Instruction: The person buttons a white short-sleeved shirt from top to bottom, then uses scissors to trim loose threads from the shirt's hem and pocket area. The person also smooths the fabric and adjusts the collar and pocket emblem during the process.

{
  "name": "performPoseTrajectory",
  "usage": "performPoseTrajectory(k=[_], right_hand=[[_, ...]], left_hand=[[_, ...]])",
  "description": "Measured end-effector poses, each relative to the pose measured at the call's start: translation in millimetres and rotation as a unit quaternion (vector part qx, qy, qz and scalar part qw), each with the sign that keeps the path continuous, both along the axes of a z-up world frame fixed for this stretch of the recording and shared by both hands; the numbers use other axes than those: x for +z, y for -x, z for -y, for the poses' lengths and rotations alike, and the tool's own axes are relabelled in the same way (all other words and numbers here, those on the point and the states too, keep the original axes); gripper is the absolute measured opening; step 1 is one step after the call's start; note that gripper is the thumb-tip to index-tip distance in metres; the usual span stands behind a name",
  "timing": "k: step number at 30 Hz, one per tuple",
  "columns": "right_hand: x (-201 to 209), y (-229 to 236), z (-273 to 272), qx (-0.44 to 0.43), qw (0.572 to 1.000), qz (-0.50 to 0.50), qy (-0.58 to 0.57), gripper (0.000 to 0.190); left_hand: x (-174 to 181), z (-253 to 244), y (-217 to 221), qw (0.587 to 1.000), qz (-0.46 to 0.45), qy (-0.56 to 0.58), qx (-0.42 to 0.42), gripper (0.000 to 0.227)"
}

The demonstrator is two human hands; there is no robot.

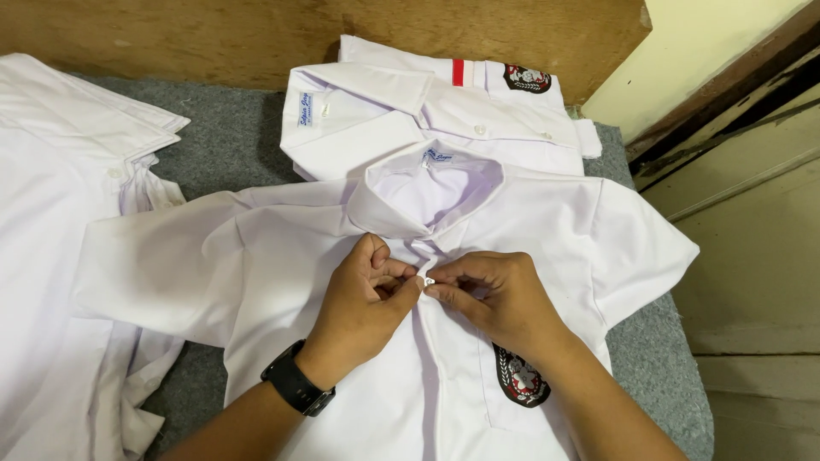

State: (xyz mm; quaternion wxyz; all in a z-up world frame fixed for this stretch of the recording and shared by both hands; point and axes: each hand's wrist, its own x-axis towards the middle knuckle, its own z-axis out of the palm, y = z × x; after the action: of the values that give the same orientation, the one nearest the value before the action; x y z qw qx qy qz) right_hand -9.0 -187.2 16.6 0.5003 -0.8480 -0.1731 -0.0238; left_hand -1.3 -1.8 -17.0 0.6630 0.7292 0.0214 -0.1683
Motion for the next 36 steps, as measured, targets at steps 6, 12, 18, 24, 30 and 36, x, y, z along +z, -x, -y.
performPoseTrajectory(k=[6, 12, 18, 24, 30, 36], right_hand=[[-6, -2, 4, 0.008, 0.999, -0.003, 0.049, 0.010], [-24, -4, 11, 0.024, 0.996, 0.006, 0.087, 0.012], [-20, -2, 12, 0.028, 0.995, -0.091, 0.034, 0.018], [-7, 2, 11, 0.003, 0.989, -0.132, 0.059, 0.026], [-2, 1, 7, -0.045, 0.969, -0.162, 0.180, 0.048], [17, 2, 7, -0.021, 0.964, -0.130, 0.230, 0.075]], left_hand=[[9, -3, 2, 0.999, 0.025, -0.040, -0.013, 0.028], [11, 4, 8, 0.993, 0.034, -0.109, 0.018, 0.028], [6, 0, 18, 0.894, 0.370, -0.253, -0.023, 0.026], [38, 3, -11, 0.629, 0.563, -0.537, 0.009, 0.060], [36, -4, -81, 0.546, 0.662, -0.513, -0.017, 0.015], [3, -13, -107, 0.509, 0.719, -0.472, -0.009, 0.018]])
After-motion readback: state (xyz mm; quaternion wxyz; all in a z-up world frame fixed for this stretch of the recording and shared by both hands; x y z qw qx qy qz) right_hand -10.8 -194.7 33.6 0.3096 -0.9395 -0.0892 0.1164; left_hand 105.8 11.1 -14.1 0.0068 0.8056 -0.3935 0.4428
